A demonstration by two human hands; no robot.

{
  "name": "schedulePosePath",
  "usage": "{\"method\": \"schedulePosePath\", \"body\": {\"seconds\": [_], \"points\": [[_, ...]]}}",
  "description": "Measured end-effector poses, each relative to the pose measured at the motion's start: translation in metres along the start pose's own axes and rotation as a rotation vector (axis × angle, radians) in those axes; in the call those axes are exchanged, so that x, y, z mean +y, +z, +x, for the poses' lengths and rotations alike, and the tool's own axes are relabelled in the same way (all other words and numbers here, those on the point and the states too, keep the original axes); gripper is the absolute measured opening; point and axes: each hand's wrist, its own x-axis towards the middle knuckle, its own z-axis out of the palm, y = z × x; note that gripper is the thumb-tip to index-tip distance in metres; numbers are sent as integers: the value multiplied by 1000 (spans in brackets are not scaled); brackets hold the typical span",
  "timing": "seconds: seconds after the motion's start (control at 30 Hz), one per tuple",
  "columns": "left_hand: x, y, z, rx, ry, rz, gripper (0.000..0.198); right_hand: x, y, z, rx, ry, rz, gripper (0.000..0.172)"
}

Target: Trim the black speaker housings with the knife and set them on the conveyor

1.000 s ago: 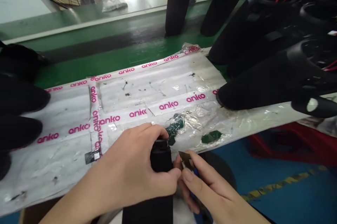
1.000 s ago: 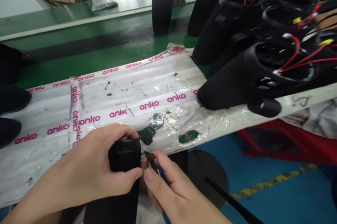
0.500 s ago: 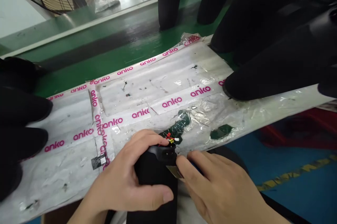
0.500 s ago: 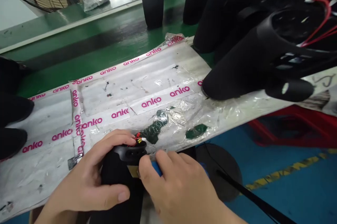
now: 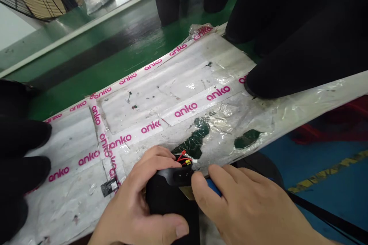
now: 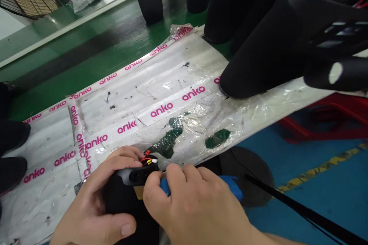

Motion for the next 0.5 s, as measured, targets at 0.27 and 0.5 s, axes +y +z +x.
{"method": "schedulePosePath", "body": {"seconds": [0.27, 0.5], "points": [[4, 1, -4, 42, -117, 56, 61, 1, -7, 9, -121, -54, -29, 28], [14, 7, -2, 94, -197, 66, 57, 14, -14, 19, -204, -81, 140, 30]]}}
